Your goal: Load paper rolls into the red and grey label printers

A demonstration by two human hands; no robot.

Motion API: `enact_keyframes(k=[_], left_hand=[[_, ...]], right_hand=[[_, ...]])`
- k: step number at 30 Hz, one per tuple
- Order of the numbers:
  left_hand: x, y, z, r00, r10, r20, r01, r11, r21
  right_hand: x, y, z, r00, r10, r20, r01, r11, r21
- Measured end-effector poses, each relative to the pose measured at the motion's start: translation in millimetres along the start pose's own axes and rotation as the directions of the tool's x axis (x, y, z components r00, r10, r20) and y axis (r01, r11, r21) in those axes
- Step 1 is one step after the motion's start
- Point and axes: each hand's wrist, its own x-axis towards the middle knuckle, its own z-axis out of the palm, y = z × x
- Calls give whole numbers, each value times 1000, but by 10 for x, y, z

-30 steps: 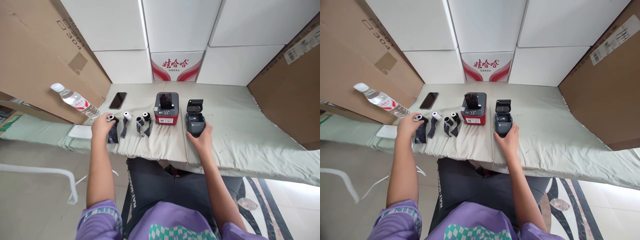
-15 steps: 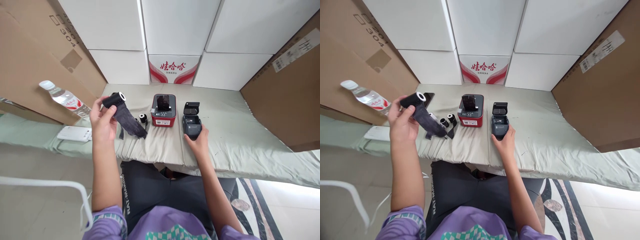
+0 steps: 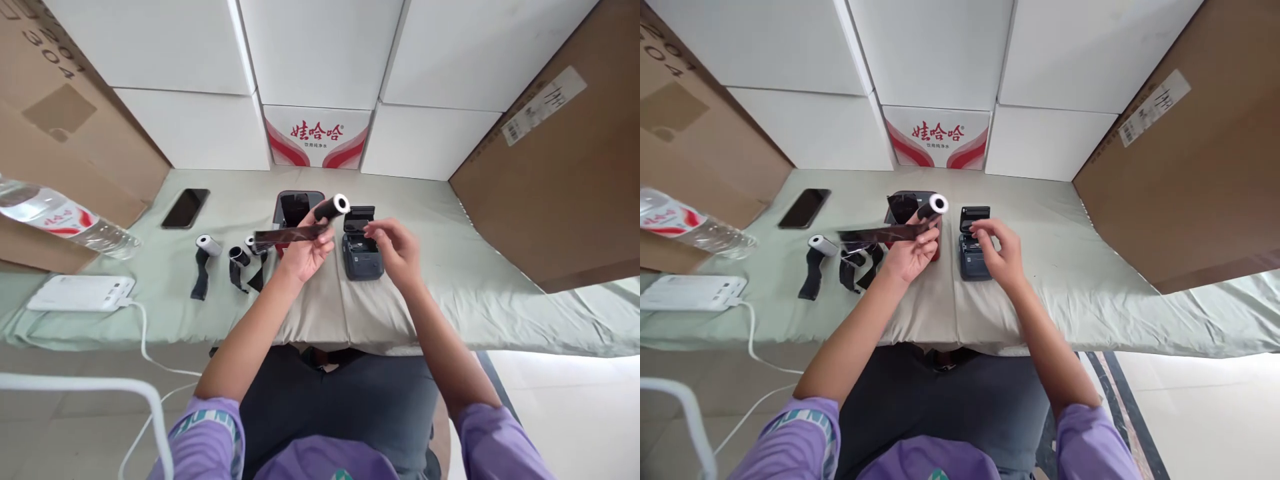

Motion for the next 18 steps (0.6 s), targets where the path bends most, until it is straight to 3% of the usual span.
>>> enact_keyframes(k=[4,6,10,14,18], left_hand=[[46,-331,232,963,265,-44,-244,932,270],[-4,-447,301,941,334,-47,-294,882,369],[-87,-608,304,928,369,-43,-307,827,470],[-62,-753,222,922,385,41,-343,763,549],[-24,-854,170,922,379,83,-343,698,629]], right_hand=[[203,372,-43,1000,-18,25,16,997,78],[180,503,-66,1000,-12,15,10,998,70],[83,550,-117,994,-31,102,22,996,87],[108,533,-156,980,-31,194,26,999,27],[189,683,-226,988,17,154,-14,1000,-17]])
